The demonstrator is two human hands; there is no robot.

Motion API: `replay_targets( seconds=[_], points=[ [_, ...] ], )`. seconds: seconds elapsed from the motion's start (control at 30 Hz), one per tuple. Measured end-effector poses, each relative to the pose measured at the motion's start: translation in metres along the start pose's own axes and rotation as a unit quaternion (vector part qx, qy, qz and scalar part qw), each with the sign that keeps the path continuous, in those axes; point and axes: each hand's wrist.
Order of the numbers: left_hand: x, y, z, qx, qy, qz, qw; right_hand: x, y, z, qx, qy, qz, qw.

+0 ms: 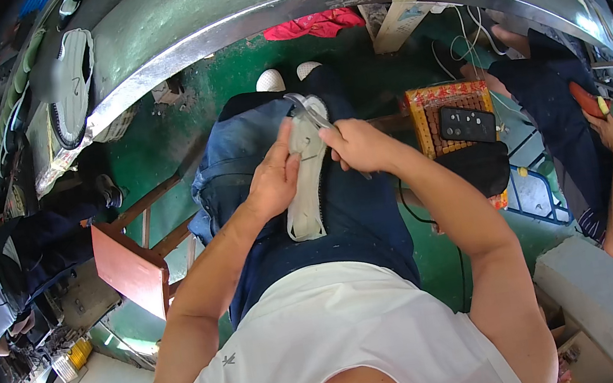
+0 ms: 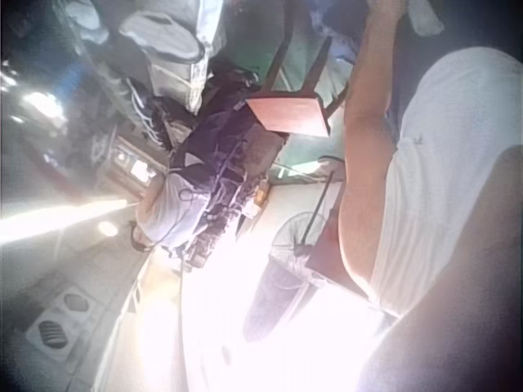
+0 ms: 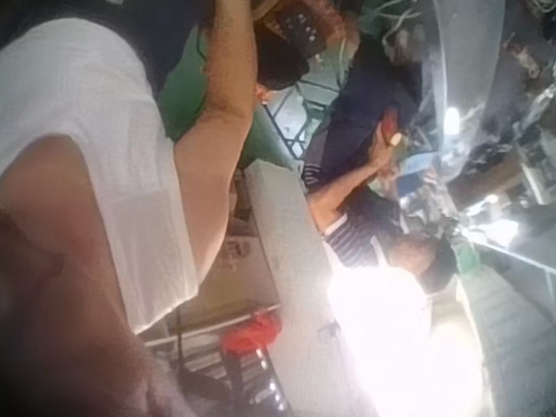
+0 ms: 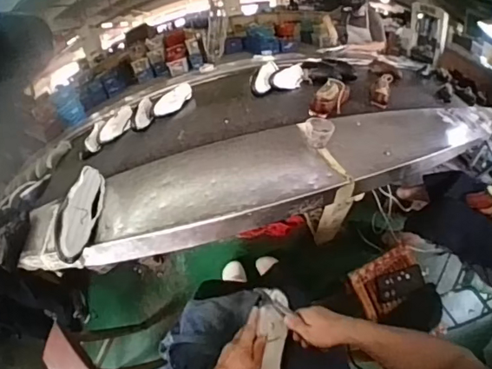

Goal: The recorder uses a hand-lasting tool to pull and secure the shoe upper around a last on several shoes at a conveyor workbench.

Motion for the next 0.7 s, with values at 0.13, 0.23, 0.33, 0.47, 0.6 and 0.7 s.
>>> replay_targets(
  seconds=[0.13,0.23,0.33,0.47,0.6,0.7],
  points=[
    [-0.01,-0.001,-0.007,-0.053,0.041,-0.148,0.987,-0.024,0.017,0.01,-0.017,0.043,-0.046,0.998],
    [-0.019,-0.006,-0.015,-0.112,0.058,-0.159,0.979,-0.015,0.033,0.019,-0.032,0.157,-0.105,0.982],
    [-0.003,-0.017,-0.031,-0.149,0.264,-0.228,0.925,0.004,0.055,0.013,-0.016,0.128,-0.072,0.989],
    [-0.003,-0.026,-0.04,-0.219,0.28,-0.339,0.871,-0.033,0.086,-0.003,-0.162,0.194,0.087,0.964],
    [-0.003,-0.029,-0.036,-0.226,0.255,-0.358,0.869,-0.019,0.092,0.02,-0.144,0.325,-0.098,0.93],
    [-0.007,-0.026,-0.034,-0.231,0.287,-0.36,0.857,-0.041,0.094,0.037,-0.066,0.461,-0.156,0.871]
  ],
)
Point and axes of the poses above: each hand's wrist, its own y-axis away from the middle knuckle, its own z-axis out of the palm, x = y × z, and after that the axes turned 8 degrees about x, right-handed
